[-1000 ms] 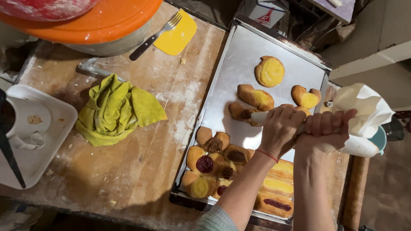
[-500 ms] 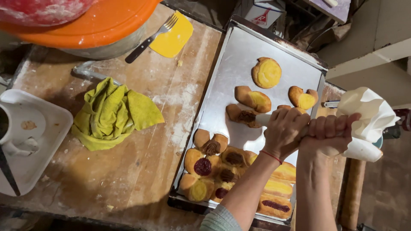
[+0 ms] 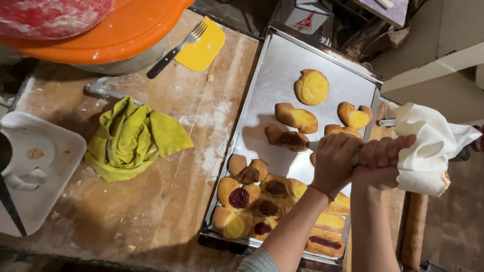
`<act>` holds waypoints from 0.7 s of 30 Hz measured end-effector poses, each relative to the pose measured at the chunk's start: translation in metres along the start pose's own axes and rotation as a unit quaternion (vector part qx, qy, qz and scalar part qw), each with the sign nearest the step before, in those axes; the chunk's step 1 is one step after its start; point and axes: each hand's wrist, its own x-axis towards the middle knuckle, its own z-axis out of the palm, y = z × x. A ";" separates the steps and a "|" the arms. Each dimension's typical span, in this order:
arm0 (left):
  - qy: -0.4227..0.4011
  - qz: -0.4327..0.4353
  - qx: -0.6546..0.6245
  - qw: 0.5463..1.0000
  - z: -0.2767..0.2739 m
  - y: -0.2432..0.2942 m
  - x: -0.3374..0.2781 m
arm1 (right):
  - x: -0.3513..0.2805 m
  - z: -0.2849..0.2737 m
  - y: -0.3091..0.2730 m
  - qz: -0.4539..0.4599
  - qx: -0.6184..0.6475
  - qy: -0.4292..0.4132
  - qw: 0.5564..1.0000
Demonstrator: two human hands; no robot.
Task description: Filling pastries with a piping bag and then applying a syrup glaze with a silicone brush.
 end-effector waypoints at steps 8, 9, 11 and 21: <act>-0.087 0.001 -0.049 0.995 0.017 0.037 -0.023 | -0.027 -0.076 -0.072 0.027 0.038 -0.064 0.997; -0.096 0.009 -0.051 0.994 0.021 0.046 -0.030 | -0.034 -0.078 -0.084 0.018 0.042 -0.059 0.997; -0.149 0.020 -0.043 0.988 0.031 0.065 -0.047 | -0.049 -0.085 -0.109 0.012 0.083 -0.063 0.994; -0.230 0.180 -0.020 0.956 0.047 0.205 -0.102 | -0.154 -0.231 -0.275 -0.069 -0.036 0.109 0.991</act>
